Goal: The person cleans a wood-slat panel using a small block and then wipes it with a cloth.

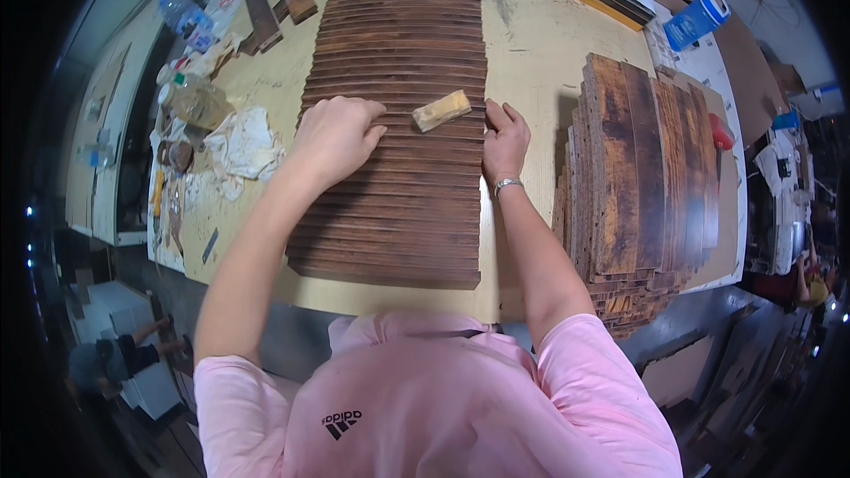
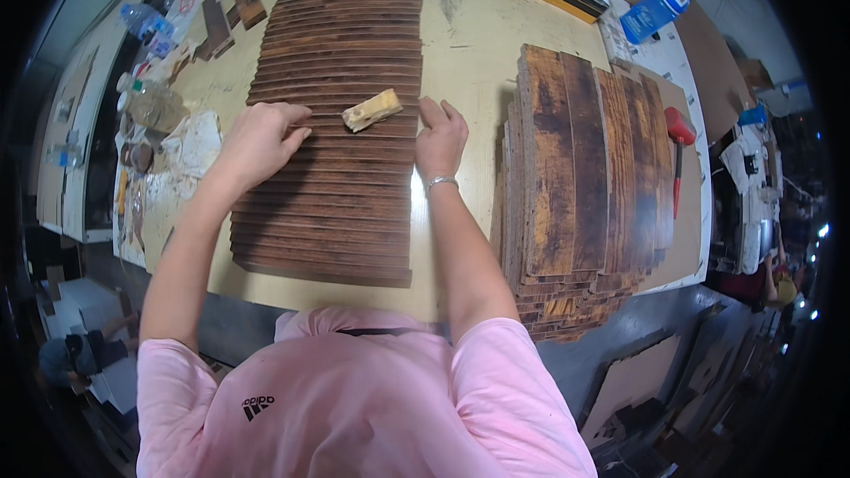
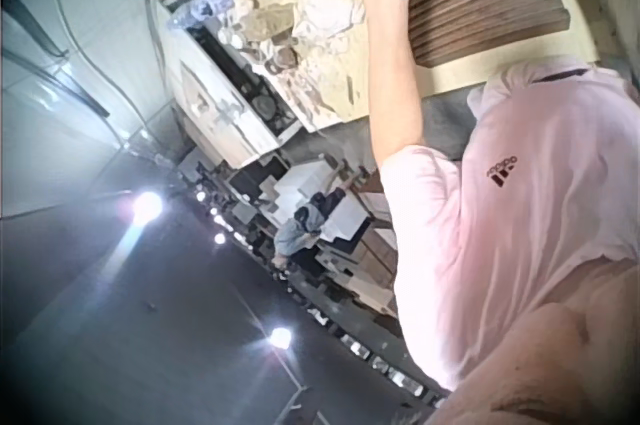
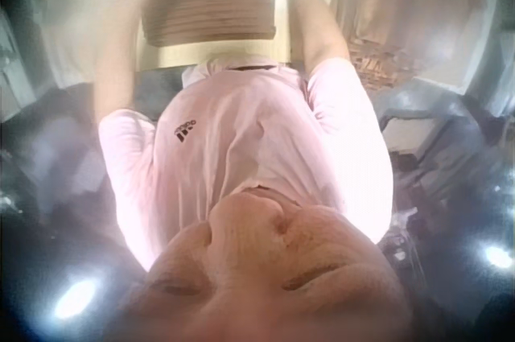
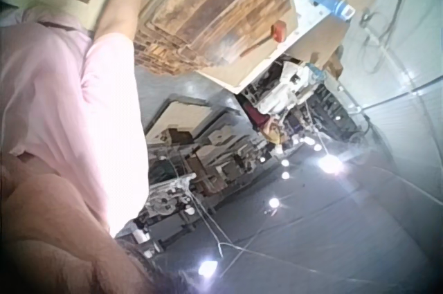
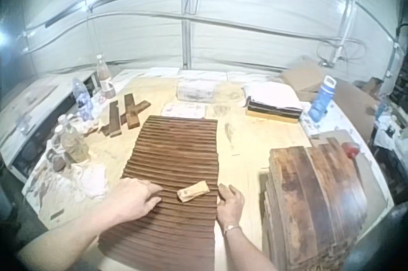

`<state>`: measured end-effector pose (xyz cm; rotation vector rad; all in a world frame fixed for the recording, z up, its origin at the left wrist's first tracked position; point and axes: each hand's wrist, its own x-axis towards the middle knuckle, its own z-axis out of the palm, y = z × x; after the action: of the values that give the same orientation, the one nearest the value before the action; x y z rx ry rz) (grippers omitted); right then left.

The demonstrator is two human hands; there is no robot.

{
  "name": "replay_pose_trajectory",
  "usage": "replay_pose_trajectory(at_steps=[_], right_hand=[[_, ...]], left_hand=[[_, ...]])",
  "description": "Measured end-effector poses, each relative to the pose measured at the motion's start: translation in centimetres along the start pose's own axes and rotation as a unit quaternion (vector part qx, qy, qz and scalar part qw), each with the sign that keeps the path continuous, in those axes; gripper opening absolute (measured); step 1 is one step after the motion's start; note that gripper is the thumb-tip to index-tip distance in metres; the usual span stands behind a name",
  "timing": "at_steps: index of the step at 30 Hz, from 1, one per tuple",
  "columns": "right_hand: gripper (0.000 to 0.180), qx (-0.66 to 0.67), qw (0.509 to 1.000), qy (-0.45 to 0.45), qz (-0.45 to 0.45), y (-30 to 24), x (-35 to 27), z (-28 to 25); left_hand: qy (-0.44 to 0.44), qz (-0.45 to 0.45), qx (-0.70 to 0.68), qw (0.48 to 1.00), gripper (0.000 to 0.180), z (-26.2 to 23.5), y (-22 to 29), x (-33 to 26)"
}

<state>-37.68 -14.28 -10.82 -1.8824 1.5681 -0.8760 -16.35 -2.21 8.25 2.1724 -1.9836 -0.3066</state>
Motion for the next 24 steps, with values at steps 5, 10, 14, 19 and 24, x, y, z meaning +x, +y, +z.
replay_pose_trajectory(at_steps=[5,10,14,19,24], right_hand=[[0.051,0.005,1.000,0.009,-0.011,-0.4,-0.1,-0.2],[0.051,0.004,1.000,-0.005,-0.021,-1.4,-0.1,-0.8],[0.052,-0.024,0.997,-0.011,-0.065,-0.1,0.3,-0.5],[0.052,-0.021,0.999,-0.002,-0.031,0.0,0.2,0.5],[0.051,-0.015,0.997,0.000,-0.071,0.5,0.2,-0.1]], left_hand=[[0.105,0.091,-0.091,0.986,0.027,5.8,1.0,2.6],[0.119,0.098,-0.079,0.985,0.038,9.4,1.9,4.8],[0.167,0.112,-0.091,0.975,0.039,9.7,2.5,5.7],[0.145,0.172,-0.086,0.971,0.038,10.6,3.7,6.9],[0.180,0.095,0.034,0.978,0.032,8.0,-2.9,5.2]])
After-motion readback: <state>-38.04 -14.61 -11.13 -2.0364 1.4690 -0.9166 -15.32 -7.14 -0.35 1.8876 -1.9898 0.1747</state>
